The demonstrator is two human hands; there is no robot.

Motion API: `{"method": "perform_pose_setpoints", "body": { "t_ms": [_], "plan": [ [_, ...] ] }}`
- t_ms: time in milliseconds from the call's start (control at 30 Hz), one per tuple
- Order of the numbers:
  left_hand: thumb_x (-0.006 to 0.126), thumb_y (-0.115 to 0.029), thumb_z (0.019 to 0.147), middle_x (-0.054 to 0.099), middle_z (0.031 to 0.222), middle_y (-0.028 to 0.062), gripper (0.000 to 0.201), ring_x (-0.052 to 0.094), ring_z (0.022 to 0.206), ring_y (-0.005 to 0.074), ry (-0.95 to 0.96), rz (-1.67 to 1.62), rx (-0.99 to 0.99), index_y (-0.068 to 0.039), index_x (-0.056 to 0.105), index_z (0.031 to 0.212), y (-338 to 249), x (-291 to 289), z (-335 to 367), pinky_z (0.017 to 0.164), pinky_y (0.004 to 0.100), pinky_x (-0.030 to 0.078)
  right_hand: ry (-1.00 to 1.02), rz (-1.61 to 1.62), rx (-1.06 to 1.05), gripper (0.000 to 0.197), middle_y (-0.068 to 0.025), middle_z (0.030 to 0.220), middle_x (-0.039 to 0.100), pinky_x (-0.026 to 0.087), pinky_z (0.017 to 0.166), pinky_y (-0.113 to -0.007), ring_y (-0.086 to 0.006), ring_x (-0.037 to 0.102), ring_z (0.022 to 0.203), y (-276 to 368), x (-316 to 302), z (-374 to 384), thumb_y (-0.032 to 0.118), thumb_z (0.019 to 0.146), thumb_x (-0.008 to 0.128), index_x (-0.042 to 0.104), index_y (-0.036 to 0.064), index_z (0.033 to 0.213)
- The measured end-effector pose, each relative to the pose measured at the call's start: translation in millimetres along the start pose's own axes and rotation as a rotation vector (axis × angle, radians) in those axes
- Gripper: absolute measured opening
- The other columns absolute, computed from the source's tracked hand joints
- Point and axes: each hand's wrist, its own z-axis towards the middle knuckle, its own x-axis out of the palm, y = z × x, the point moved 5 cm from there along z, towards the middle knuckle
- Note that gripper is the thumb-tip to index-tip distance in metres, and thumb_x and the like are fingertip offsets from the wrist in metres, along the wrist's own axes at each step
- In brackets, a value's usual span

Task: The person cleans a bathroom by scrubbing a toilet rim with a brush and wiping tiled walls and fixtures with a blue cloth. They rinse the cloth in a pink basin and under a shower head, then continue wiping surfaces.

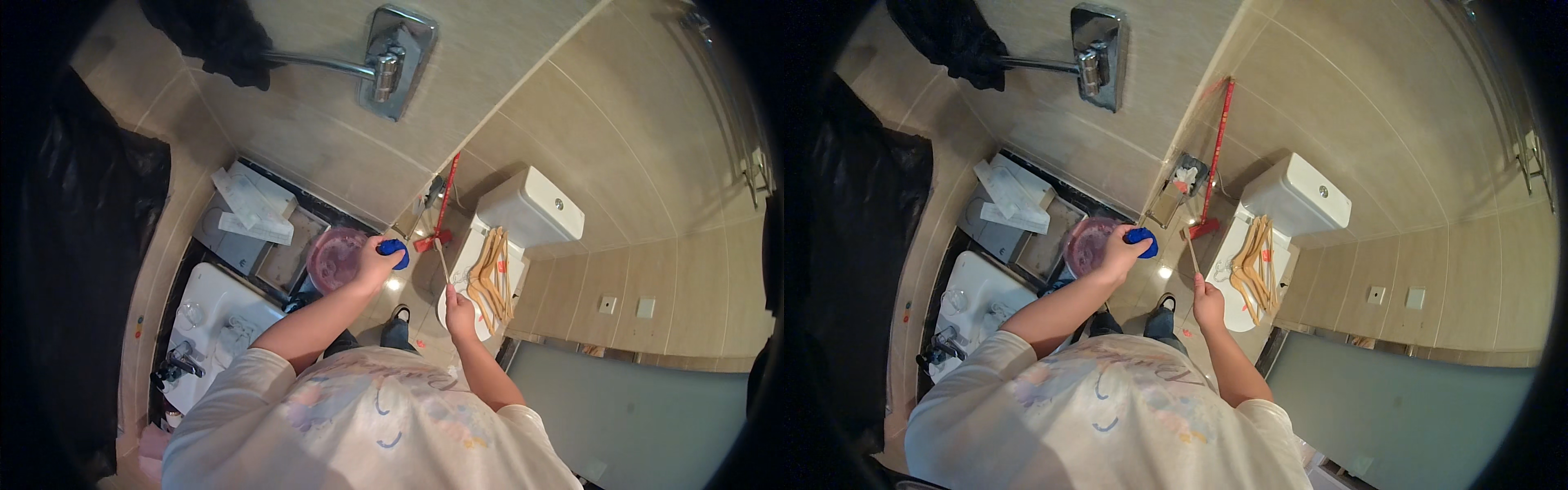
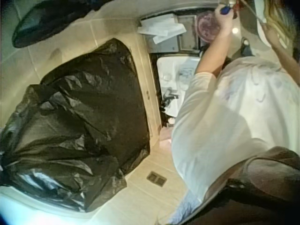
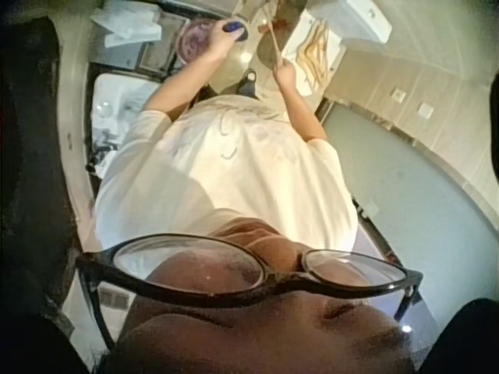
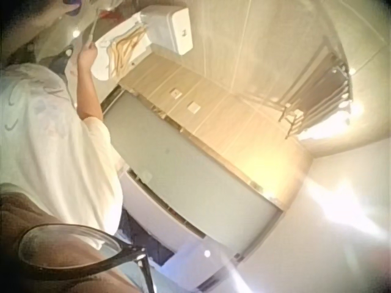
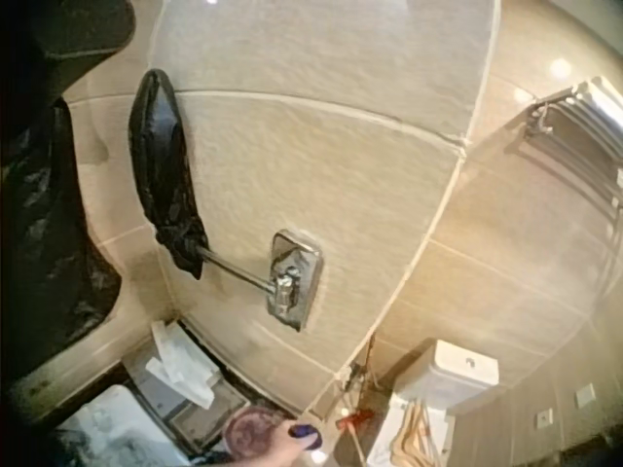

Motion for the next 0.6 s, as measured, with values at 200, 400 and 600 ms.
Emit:
{"method": "perform_pose_setpoints", "body": {
  "t_ms": [200, 400, 600],
  "plan": [
    [0.075, -0.007, 0.076, 0.061, 0.098, 0.0065, 0.039, 0.059, 0.087, 0.0140, 0.000, -0.175, -0.101, -0.001, 0.056, 0.110, 5.1, -4.1, 4.4, 0.077, 0.0283, 0.049, 0.698, 0.925, 0.398, 0.053, 0.0053, 0.049, 0.025, 0.018, 0.041, -0.025, -0.0095, 0.022, 0.042, 20.8, 17.8, -16.9, 0.055, 0.096, 0.037, 0.032, 0.0172, 0.058],
    [0.073, -0.007, 0.078, 0.061, 0.099, 0.0064, 0.040, 0.059, 0.088, 0.0130, 0.126, -0.159, -0.039, -0.001, 0.056, 0.114, -14.4, -5.7, -3.6, 0.078, 0.0270, 0.049, 1.075, 1.291, 0.481, 0.056, 0.0058, 0.047, 0.022, 0.018, 0.041, -0.024, -0.0095, 0.020, 0.042, 39.3, 18.2, -32.5, 0.059, 0.095, 0.032, 0.032, 0.0175, 0.057],
    [0.073, -0.007, 0.079, 0.061, 0.099, 0.0054, 0.037, 0.058, 0.088, 0.0118, 0.202, -0.304, -0.009, -0.002, 0.057, 0.112, -32.0, 3.0, -14.0, 0.077, 0.0264, 0.049, 1.111, 1.194, 0.527, 0.056, 0.0049, 0.048, 0.025, 0.020, 0.041, -0.025, -0.0092, 0.022, 0.042, 35.4, 27.3, -34.6, 0.057, 0.095, 0.035, 0.033, 0.0162, 0.057]
  ]
}}
